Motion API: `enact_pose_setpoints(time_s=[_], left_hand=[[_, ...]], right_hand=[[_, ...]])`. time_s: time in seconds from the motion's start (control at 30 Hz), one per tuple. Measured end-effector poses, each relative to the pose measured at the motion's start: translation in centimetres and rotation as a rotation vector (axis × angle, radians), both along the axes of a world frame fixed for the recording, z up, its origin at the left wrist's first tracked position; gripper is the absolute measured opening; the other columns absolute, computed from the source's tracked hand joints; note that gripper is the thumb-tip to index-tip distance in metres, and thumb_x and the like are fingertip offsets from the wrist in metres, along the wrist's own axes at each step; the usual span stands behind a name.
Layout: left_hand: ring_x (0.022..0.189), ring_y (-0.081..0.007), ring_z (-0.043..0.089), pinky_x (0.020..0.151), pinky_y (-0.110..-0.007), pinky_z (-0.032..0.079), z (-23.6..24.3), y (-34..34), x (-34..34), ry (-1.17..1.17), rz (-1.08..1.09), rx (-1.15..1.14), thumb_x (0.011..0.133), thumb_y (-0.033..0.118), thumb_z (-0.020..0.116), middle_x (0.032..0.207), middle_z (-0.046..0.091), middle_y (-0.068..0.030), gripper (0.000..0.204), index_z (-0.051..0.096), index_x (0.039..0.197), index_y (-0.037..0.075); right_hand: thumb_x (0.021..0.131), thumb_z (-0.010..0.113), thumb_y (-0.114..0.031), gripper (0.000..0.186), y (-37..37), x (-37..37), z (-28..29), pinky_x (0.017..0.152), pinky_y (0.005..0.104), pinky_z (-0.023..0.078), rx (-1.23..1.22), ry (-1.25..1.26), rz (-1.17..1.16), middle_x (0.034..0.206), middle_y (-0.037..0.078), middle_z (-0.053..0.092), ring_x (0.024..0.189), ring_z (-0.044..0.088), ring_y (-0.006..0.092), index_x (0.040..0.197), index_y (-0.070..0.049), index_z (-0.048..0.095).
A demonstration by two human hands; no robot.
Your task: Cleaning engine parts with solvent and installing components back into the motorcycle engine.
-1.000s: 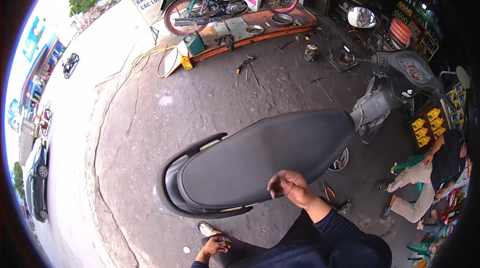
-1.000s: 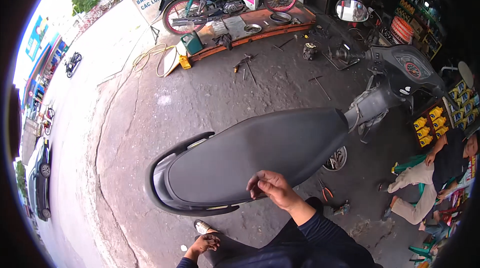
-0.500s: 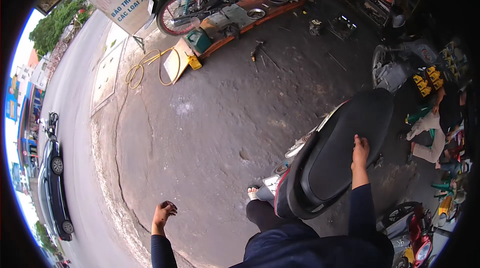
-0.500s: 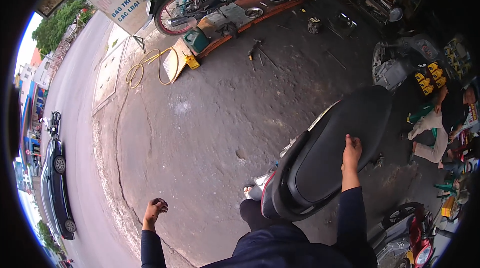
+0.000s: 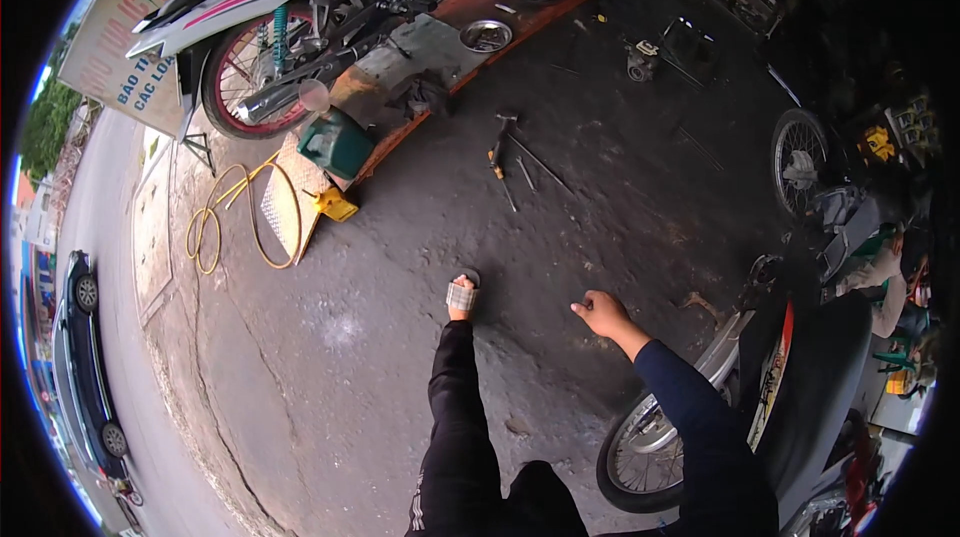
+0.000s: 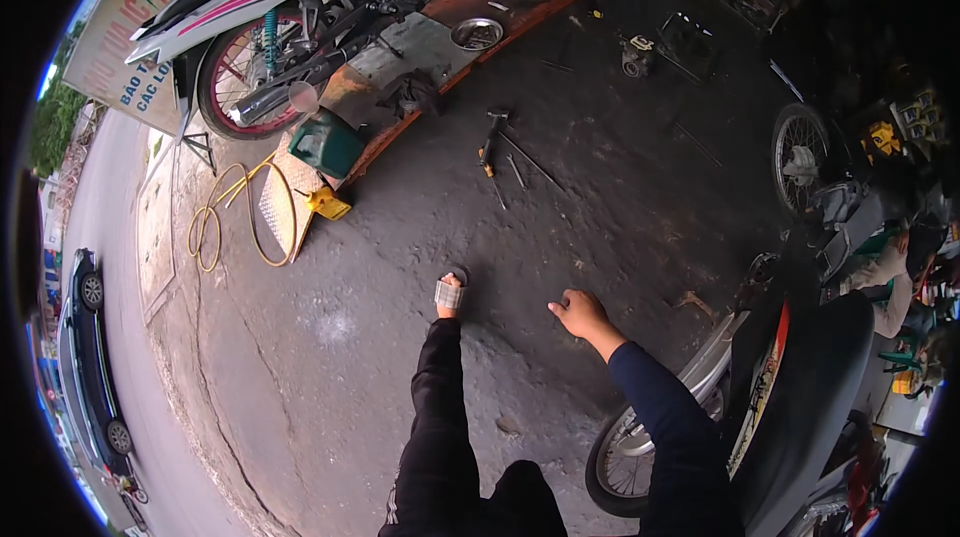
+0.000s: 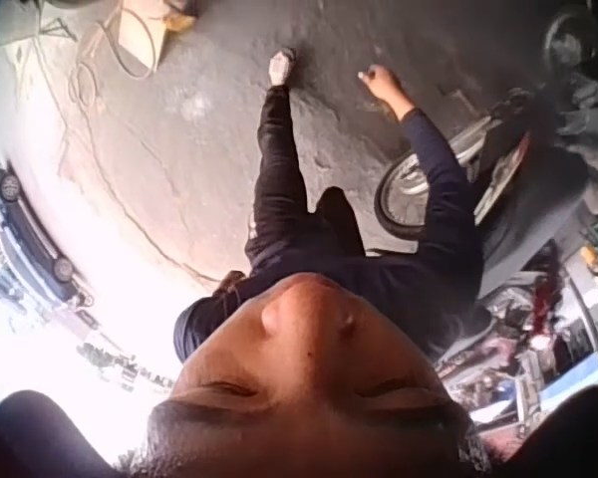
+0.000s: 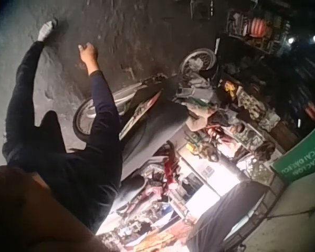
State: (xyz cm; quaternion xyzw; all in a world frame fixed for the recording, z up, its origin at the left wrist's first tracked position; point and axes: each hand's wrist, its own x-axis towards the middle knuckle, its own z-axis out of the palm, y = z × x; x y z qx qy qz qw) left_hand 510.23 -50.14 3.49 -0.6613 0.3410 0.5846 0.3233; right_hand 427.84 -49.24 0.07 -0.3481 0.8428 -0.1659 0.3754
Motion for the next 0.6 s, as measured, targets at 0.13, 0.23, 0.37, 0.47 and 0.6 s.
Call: enact_pose_setpoints(time_s=[0.13,0.23,0.37,0.47,0.6], left_hand=[[0.06,-0.0203,0.063,0.054,-0.04,0.051,-10.8,-14.3,-11.3,0.158,-0.28,-0.011,0.088,0.028,0.064,0.076,0.066,-0.0083,0.023,0.067,0.099,0.008],[0.079,-0.0322,0.069,0.069,-0.044,0.055,-17.1,-21.5,-20.5,0.053,-0.929,-0.095,0.078,0.025,0.064,0.081,0.07,-0.0188,0.023,0.071,0.092,0.007],[0.094,-0.0355,0.061,0.08,-0.042,0.051,-27.4,-44.3,-52.2,0.515,-0.861,-0.828,0.077,0.01,0.065,0.102,0.062,-0.0178,0.008,0.066,0.085,0.007],[0.114,-0.0392,0.049,0.096,-0.045,0.04,-25.7,-60.3,-78.9,0.793,-0.921,-1.473,0.077,0.006,0.064,0.126,0.05,-0.0195,0.009,0.065,0.086,0.007],[0.12,-0.04,0.049,0.099,-0.046,0.041,-26.5,-82.8,-94.1,0.4,-0.899,-1.528,0.09,0.027,0.052,0.129,0.052,-0.0219,0.034,0.057,0.119,0.01]], right_hand=[[0.084,0.067,-0.04,0.039,-14.3,-5.6,-20.8,0.073,0.0442,0.049,0.021,0.039,-0.213,0.083,0.017,0.066,0.084,0.063,0.0354,0.089,-0.001,0.062],[0.085,0.066,-0.039,0.038,-21.8,-9.9,-32.6,0.074,0.0456,0.049,0.007,0.272,-0.285,0.084,0.017,0.066,0.086,0.064,0.0354,0.09,-0.001,0.062],[0.086,0.064,-0.034,0.034,-34.5,-12.0,-39.6,0.076,0.0457,0.05,-0.061,0.298,-0.541,0.093,0.018,0.065,0.09,0.063,0.0351,0.095,-0.002,0.06],[0.087,0.065,-0.009,0.012,-45.8,-12.0,-39.1,0.058,0.034,0.05,-0.738,-0.198,-0.934,0.071,0.011,0.063,0.062,0.063,0.0225,0.087,-0.001,0.056],[0.077,0.072,-0.008,0.052,-61.6,-11.1,-29.0,0.076,0.036,0.053,-0.789,0.021,-0.739,0.097,0.012,0.062,0.077,0.064,0.0251,0.123,-0.004,0.047]])
